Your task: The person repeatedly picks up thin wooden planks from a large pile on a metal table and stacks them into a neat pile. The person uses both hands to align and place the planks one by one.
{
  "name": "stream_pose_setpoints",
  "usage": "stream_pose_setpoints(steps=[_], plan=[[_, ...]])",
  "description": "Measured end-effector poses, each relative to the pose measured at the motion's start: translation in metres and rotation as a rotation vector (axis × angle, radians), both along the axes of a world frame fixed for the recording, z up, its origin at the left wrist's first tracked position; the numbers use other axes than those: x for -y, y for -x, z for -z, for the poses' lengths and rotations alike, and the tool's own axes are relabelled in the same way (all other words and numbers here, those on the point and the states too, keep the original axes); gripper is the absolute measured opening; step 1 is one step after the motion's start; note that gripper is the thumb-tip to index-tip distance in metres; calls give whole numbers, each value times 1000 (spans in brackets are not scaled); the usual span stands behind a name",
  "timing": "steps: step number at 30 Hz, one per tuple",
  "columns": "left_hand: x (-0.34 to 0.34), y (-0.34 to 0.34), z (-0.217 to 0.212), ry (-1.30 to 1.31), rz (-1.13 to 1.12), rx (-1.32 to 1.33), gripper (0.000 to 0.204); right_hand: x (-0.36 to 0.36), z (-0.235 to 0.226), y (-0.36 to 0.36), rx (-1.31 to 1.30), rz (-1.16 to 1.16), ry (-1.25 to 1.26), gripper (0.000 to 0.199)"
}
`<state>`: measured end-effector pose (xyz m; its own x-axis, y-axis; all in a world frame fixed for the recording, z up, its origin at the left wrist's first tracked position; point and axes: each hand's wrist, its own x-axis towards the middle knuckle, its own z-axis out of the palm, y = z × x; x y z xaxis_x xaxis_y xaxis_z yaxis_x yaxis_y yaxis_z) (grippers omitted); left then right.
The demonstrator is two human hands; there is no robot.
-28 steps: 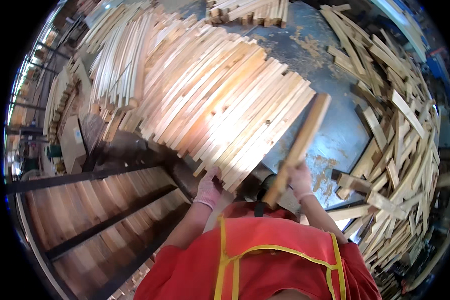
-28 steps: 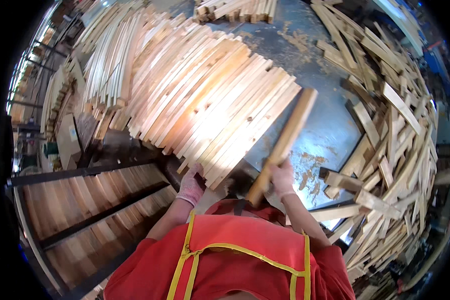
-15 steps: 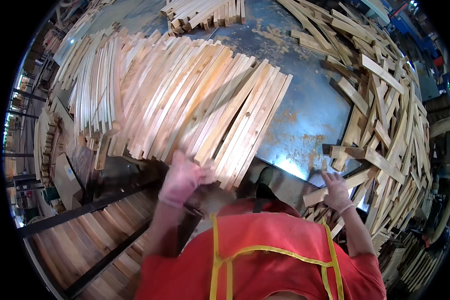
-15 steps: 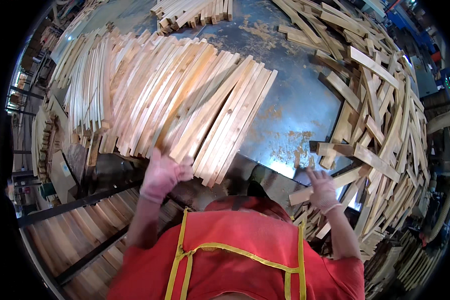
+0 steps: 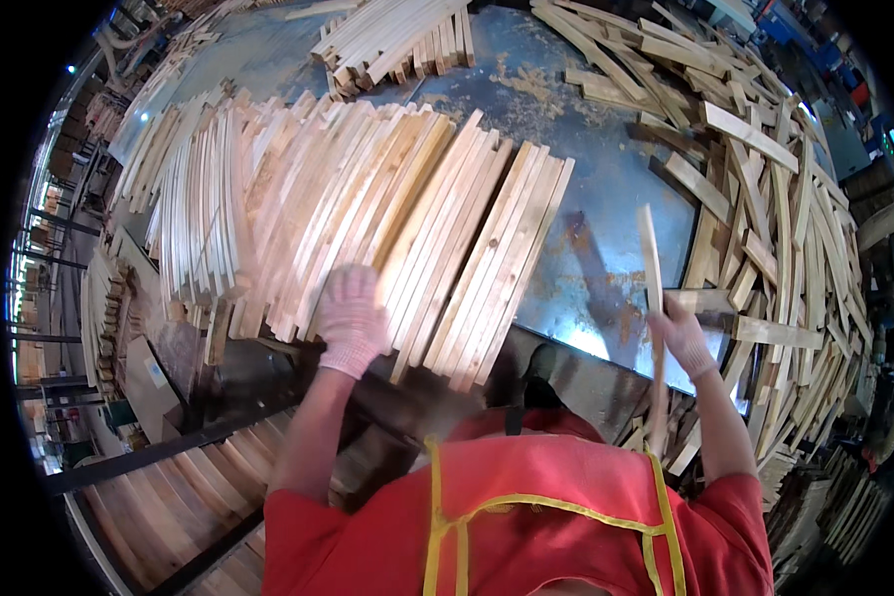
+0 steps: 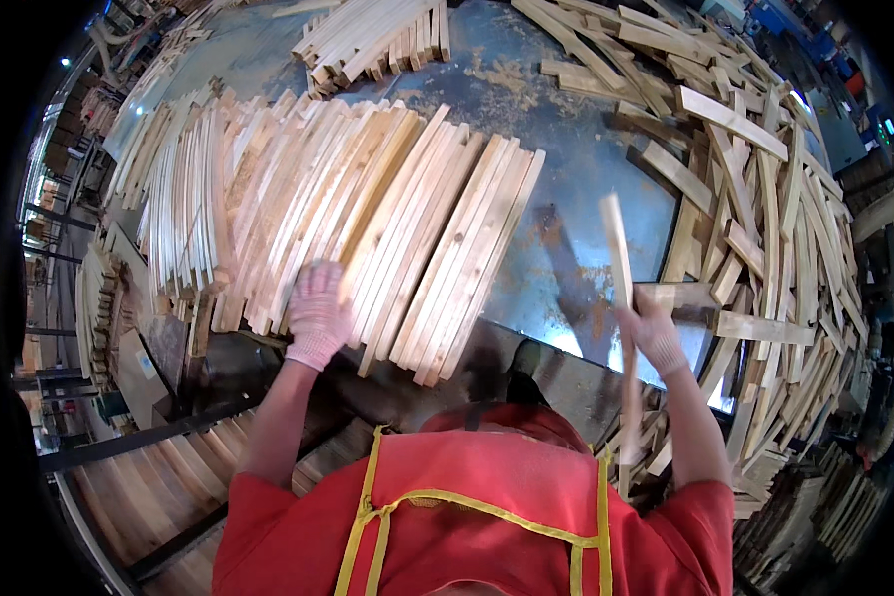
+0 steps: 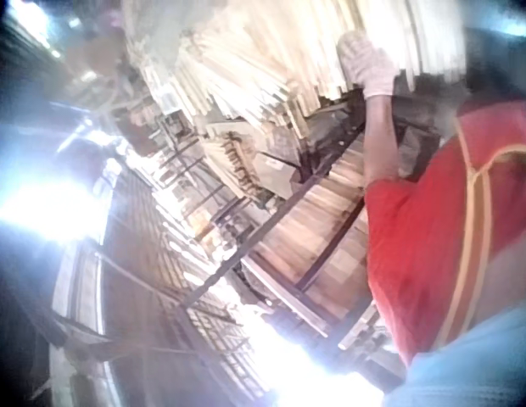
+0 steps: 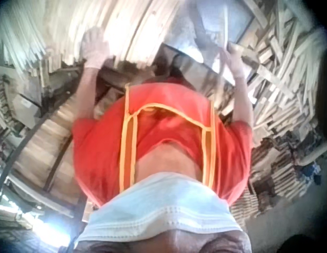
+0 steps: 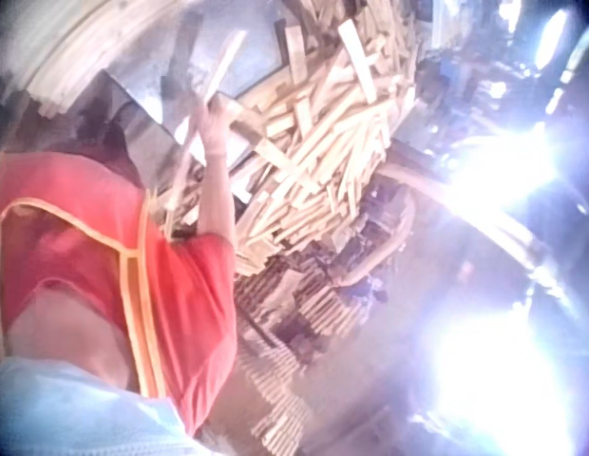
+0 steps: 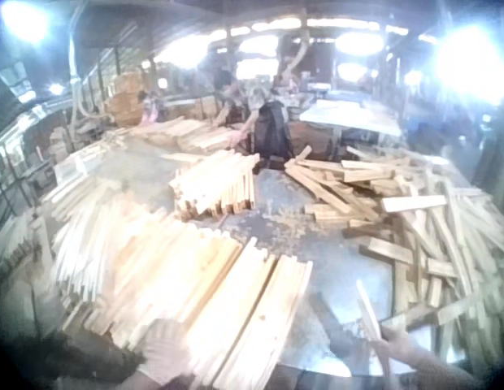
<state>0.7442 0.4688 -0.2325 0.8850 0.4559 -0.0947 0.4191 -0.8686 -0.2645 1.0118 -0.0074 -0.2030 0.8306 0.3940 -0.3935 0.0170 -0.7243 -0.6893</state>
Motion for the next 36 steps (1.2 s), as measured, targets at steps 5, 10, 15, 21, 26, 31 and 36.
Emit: stream_pose_setpoints(steps=[5,10,15,21,26,31,36], plan=[[5,17,6,-17,-175,46,84,-84,92,-47,-309,286,-346,72],[92,-12,2,159,38,269,84,-151,140,-88,-310,244,-236,70],[162,-52,11,437,134,460,71,-218,82,-58,-411,-202,131,62],[170,-81,18,484,141,310,63,-224,56,-180,264,-207,30,50],[167,-90,16,495,153,283,60,-268,67,-224,579,-503,201,65],[159,-120,7,482,42,286,53,-253,12,-198,41,-265,-366,82],[152,-158,-9,840,-273,62,59,-186,21,-122,-96,69,-687,78]])
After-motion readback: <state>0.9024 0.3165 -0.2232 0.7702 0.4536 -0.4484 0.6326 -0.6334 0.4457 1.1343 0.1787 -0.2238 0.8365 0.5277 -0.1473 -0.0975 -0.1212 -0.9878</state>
